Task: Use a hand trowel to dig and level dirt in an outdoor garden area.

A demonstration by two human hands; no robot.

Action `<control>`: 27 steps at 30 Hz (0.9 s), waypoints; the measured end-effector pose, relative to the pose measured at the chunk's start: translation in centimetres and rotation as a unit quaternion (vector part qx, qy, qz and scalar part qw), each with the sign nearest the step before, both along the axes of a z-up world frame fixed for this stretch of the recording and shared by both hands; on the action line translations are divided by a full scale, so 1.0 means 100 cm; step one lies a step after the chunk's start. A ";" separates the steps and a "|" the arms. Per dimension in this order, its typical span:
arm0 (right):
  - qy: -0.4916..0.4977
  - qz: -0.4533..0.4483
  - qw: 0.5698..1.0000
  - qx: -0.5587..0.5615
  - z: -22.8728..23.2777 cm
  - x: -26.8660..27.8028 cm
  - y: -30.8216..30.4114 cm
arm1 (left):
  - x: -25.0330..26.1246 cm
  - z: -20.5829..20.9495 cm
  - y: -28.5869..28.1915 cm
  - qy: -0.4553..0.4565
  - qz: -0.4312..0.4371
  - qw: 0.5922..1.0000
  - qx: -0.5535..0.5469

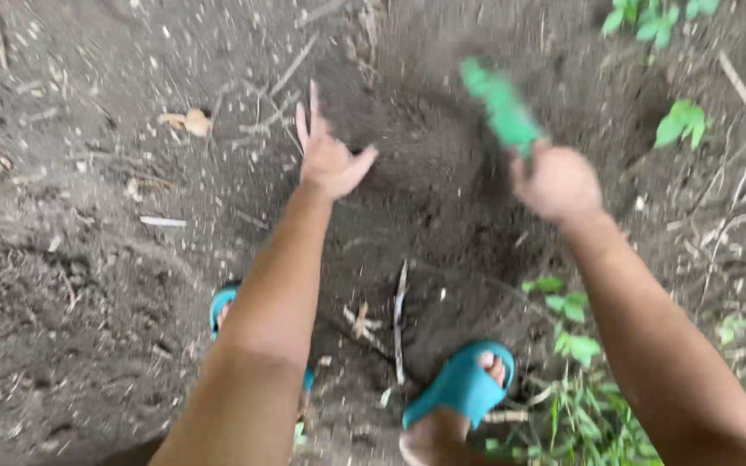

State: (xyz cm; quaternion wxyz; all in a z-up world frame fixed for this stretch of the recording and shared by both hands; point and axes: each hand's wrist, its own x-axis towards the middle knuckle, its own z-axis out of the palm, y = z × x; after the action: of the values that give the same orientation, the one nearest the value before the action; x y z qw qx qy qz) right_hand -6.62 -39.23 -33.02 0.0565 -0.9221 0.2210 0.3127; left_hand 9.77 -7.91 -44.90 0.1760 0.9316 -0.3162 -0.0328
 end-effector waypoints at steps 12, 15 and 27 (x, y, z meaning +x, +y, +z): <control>-0.028 -0.289 0.956 0.044 0.010 -0.076 0.110 | -0.066 0.129 -0.005 0.423 0.101 0.898 -0.070; -0.010 -0.215 0.973 0.087 0.051 -0.063 0.139 | -0.074 0.131 -0.007 0.456 0.111 0.878 -0.097; -0.056 -0.386 0.918 -0.068 -0.014 -0.248 0.042 | -0.071 0.143 0.016 0.514 0.109 0.845 -0.100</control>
State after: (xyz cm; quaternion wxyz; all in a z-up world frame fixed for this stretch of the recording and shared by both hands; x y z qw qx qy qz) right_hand -31.42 -35.04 -34.37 0.1222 -0.7830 0.5768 0.1985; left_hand 2.63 -6.35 -30.59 0.4079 0.7872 -0.0783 -0.4559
